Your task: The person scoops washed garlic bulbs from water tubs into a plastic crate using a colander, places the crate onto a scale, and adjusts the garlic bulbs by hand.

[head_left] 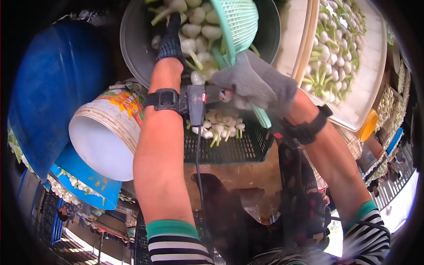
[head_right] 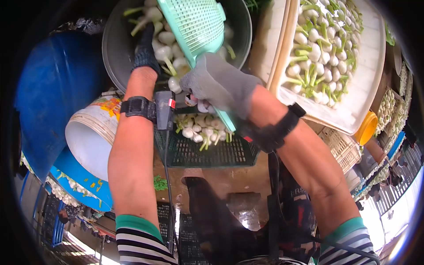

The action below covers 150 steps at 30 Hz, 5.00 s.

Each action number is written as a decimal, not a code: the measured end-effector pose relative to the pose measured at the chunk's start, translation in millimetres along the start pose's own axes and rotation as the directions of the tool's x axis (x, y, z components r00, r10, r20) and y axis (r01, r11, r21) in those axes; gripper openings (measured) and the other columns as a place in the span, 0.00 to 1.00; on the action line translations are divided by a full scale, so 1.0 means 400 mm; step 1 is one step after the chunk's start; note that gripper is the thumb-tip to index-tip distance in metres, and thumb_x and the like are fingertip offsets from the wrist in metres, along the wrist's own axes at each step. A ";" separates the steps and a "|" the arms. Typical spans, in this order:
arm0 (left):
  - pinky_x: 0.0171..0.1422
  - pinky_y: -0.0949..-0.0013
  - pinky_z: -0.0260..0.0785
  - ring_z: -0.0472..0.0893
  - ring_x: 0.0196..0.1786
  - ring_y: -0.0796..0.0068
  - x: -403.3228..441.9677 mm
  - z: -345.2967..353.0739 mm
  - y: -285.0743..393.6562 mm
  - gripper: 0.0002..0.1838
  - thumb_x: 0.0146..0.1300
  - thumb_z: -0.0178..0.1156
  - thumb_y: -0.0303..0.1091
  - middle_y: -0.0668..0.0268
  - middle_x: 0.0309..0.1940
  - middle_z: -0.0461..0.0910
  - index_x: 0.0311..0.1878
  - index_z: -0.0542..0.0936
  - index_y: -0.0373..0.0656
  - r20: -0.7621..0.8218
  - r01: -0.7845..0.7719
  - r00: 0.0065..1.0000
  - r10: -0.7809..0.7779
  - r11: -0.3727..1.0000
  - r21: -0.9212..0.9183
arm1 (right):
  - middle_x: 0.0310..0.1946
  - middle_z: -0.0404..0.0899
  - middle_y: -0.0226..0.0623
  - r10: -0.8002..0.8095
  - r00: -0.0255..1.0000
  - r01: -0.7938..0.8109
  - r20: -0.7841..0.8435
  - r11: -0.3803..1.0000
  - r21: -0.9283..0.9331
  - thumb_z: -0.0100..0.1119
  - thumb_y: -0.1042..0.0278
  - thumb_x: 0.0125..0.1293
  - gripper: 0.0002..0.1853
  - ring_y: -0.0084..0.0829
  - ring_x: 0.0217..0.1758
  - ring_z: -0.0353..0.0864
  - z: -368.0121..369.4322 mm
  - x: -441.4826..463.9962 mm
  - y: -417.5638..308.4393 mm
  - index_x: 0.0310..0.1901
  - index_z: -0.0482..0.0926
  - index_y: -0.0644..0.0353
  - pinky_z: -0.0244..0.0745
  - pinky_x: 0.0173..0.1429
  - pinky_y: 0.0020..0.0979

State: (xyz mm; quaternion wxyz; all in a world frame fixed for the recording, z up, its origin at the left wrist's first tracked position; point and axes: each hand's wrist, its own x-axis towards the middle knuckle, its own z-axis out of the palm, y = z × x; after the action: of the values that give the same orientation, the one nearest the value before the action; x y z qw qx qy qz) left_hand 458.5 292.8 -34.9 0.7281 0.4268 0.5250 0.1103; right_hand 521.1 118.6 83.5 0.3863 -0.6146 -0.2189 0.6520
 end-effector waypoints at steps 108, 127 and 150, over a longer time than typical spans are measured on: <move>0.53 0.61 0.68 0.76 0.50 0.58 -0.433 -0.137 -0.932 0.16 0.57 0.55 0.37 0.57 0.46 0.77 0.48 0.75 0.44 0.468 -0.453 0.876 0.119 0.538 0.711 | 0.30 0.80 0.30 -0.113 0.967 -0.123 -0.229 0.581 -0.805 0.63 0.72 0.55 0.06 0.28 0.31 0.79 0.338 -0.475 0.451 0.36 0.80 0.56 0.74 0.34 0.31; 0.51 0.61 0.68 0.77 0.47 0.60 -0.772 -0.611 -0.719 0.16 0.56 0.58 0.35 0.60 0.45 0.77 0.47 0.75 0.42 -0.312 0.542 0.777 -0.547 0.833 -0.110 | 0.49 0.76 0.45 0.157 0.987 -0.081 -0.029 0.337 -0.938 0.51 0.66 0.57 0.17 0.39 0.53 0.74 0.288 -0.079 0.716 0.48 0.77 0.60 0.66 0.59 0.36; 0.48 0.64 0.70 0.77 0.43 0.65 -0.808 -0.669 -0.771 0.18 0.56 0.61 0.35 0.61 0.42 0.78 0.49 0.75 0.40 -0.298 0.590 0.712 -0.636 0.771 -0.237 | 0.47 0.77 0.45 0.436 0.883 -0.233 -0.173 0.086 -0.969 0.49 0.69 0.59 0.14 0.44 0.50 0.77 0.272 -0.010 0.710 0.44 0.78 0.64 0.71 0.54 0.42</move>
State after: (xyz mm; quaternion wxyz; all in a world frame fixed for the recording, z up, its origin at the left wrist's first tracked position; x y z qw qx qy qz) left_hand 2.8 43.0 -68.3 0.6387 0.1538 0.7534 -0.0289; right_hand 348.8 -36.1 -113.7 -0.2744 -0.6940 -0.4660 0.4754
